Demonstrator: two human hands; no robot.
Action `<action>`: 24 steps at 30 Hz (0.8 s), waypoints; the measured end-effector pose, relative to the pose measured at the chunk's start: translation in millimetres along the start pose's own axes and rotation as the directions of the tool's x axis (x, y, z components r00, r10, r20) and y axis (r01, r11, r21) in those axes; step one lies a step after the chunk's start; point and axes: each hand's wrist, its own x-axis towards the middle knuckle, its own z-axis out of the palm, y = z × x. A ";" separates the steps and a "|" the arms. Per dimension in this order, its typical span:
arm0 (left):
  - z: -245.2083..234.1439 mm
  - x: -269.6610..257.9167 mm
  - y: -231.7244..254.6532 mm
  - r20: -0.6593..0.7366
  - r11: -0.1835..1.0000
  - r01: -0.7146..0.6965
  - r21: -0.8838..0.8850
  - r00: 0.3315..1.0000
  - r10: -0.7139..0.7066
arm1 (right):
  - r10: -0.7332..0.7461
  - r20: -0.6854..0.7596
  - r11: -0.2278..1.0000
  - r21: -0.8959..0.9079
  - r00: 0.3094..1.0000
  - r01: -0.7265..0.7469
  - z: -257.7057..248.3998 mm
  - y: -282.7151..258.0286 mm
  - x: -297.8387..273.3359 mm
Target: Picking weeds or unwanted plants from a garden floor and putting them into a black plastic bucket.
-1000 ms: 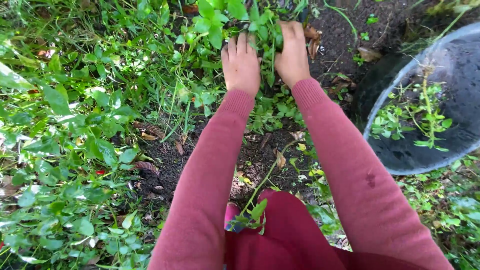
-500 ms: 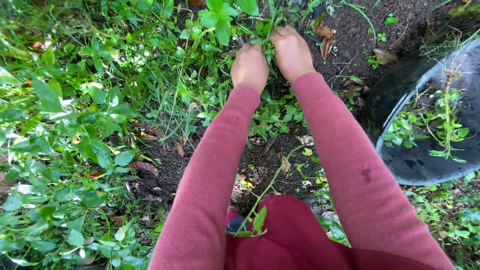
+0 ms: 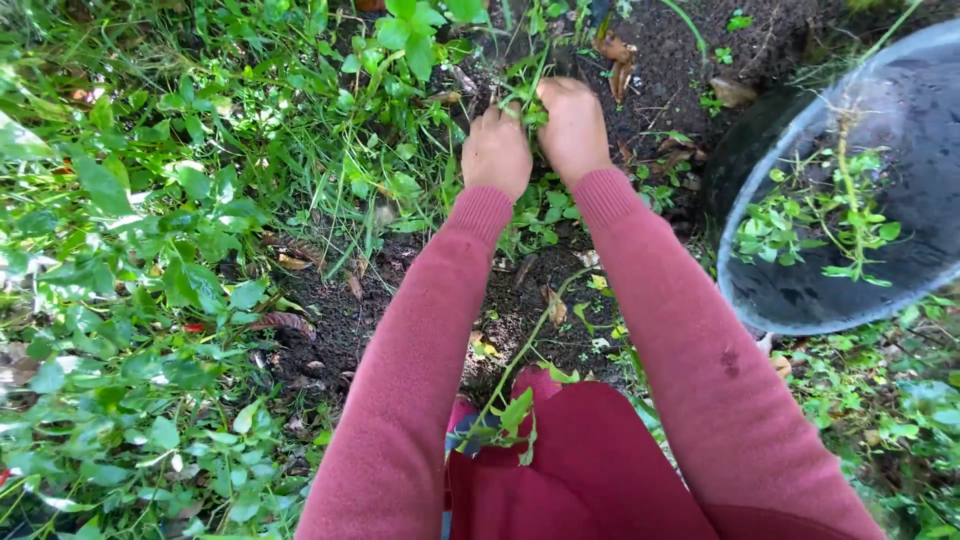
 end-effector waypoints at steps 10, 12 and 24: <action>-40.9 -72.4 43.4 0.087 0.992 -0.121 -0.027 0.989 0.123 | 0.096 -0.002 0.993 0.074 0.995 -0.096 -80.2 -54.3 -73.9; -46.4 -85.0 56.0 -0.034 0.976 -0.181 -0.119 0.983 0.178 | 0.164 -0.025 0.976 0.148 0.986 -0.158 -104.7 -66.3 -83.6; -137.6 -120.8 195.5 -0.052 0.892 -0.395 -0.220 0.918 0.393 | 0.401 -0.271 0.911 0.212 0.875 -0.353 -259.6 -112.8 -120.7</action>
